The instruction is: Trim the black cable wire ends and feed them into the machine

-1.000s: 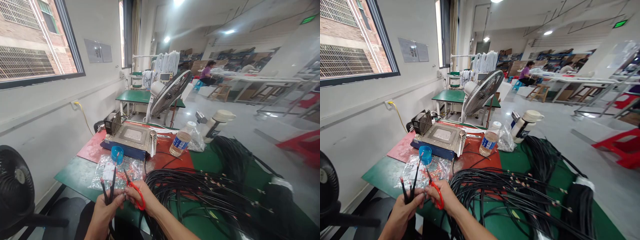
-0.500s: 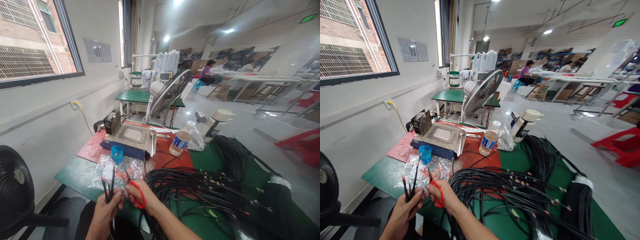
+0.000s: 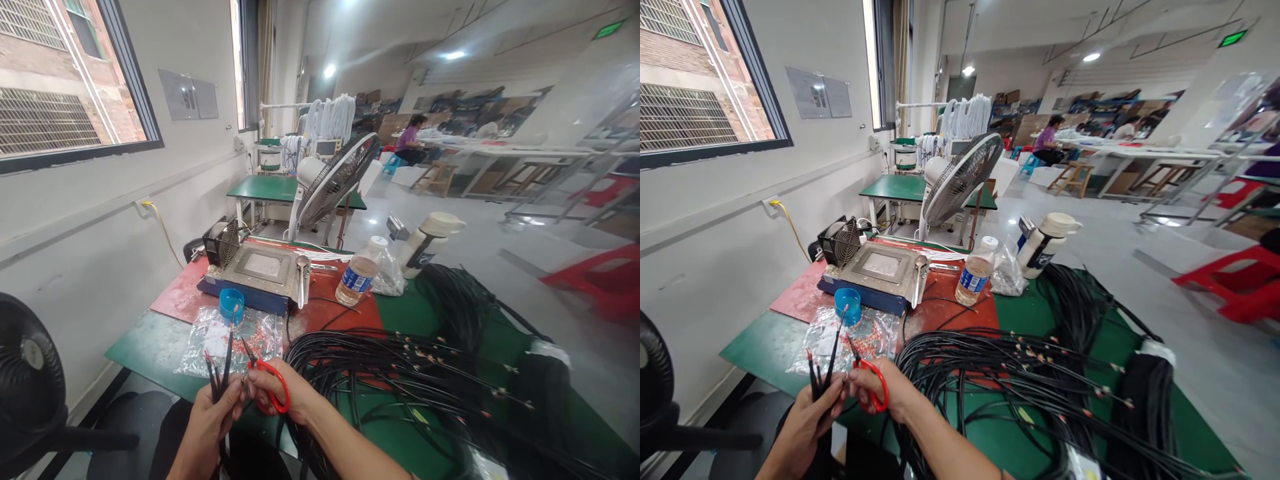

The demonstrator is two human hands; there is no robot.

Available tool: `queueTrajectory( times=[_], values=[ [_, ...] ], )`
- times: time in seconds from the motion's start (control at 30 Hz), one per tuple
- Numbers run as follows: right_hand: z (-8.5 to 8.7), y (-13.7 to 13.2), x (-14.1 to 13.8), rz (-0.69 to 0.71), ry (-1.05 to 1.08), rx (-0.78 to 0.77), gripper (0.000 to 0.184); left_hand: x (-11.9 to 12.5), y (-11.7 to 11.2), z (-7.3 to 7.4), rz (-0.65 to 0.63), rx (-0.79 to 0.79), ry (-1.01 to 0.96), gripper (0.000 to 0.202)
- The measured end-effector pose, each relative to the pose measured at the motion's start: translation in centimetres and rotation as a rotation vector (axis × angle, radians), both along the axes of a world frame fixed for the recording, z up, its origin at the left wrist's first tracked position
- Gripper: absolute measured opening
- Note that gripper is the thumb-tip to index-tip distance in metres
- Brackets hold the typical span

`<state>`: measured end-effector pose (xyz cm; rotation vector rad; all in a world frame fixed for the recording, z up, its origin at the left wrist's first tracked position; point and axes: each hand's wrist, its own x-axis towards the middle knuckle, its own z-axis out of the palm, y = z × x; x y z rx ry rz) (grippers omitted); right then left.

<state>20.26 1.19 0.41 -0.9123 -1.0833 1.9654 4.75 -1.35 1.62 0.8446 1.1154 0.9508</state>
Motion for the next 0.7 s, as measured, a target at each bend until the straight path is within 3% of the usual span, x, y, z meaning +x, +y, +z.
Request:
queueTrajectory(
  times=[0.2,0.53,0.7],
  values=[
    [0.0,-0.1,0.0,-0.024,-0.014,-0.040,0.047,-0.2,0.0,0.2,-0.077,0.002,0.002,0.030],
    [-0.4,0.1,0.1,0.020,-0.007,-0.082,0.041,0.0,0.0,-0.8,-0.091,0.066,-0.034,0.027],
    [-0.9,0.2,0.2,-0.001,0.034,-0.042,0.046,0.0,0.1,-0.4,-0.071,0.111,0.024,0.030]
  ],
)
